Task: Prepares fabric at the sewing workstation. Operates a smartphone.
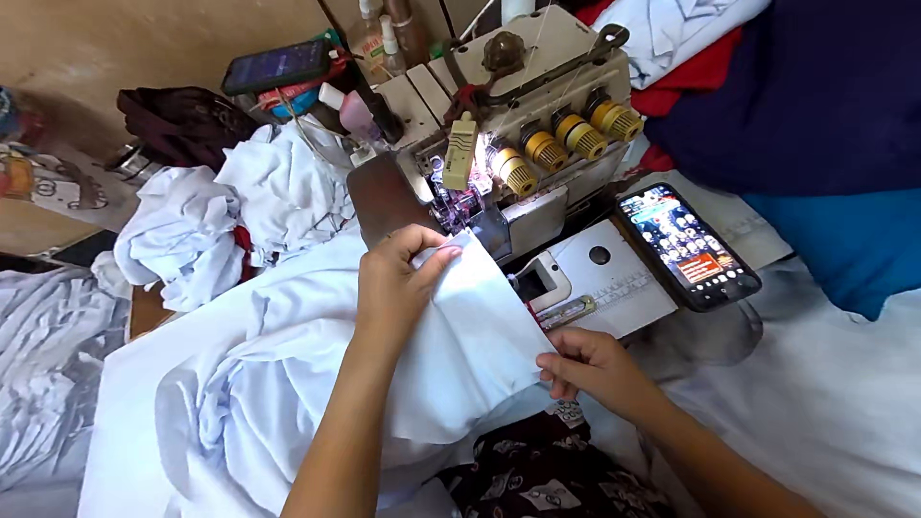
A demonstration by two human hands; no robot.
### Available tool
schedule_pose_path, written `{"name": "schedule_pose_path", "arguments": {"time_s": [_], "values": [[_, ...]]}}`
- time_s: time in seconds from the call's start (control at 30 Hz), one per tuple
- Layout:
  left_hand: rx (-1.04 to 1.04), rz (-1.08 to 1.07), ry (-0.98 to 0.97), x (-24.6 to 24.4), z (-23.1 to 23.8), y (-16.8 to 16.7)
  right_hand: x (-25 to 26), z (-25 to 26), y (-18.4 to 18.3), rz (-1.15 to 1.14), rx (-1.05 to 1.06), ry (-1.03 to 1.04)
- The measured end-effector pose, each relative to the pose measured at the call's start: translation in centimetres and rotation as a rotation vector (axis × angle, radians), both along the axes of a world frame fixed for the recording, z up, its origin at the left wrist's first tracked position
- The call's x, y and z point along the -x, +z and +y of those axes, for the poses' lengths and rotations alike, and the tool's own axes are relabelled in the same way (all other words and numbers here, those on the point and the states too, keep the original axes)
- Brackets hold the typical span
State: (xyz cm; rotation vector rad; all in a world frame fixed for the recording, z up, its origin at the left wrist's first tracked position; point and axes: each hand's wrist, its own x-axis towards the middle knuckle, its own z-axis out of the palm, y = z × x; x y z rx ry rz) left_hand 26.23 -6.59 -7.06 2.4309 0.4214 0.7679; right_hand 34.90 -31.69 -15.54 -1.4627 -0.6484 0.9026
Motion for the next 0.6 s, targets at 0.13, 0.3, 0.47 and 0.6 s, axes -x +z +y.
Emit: {"name": "schedule_pose_path", "arguments": {"time_s": [0.13, 0.3, 0.47, 0.6], "values": [[0.203, 0.008, -0.031, 0.2, 0.5, 0.2, 0.4, -1.4, -1.3, -0.145, -0.154, -0.056], [0.084, 0.097, 0.005, 0.9, -0.4, 0.7, 1.1, -2.1, -1.0, -0.054, -0.097, -0.029], [0.048, 0.184, 0.09, 0.6, -0.8, 1.3, 1.9, -2.0, -1.2, 0.021, -0.096, -0.044], [0.046, 0.236, 0.097, -0.3, 0.0, 1.8, 1.7, -1.2, -1.9, -0.11, -0.228, -0.053]]}}
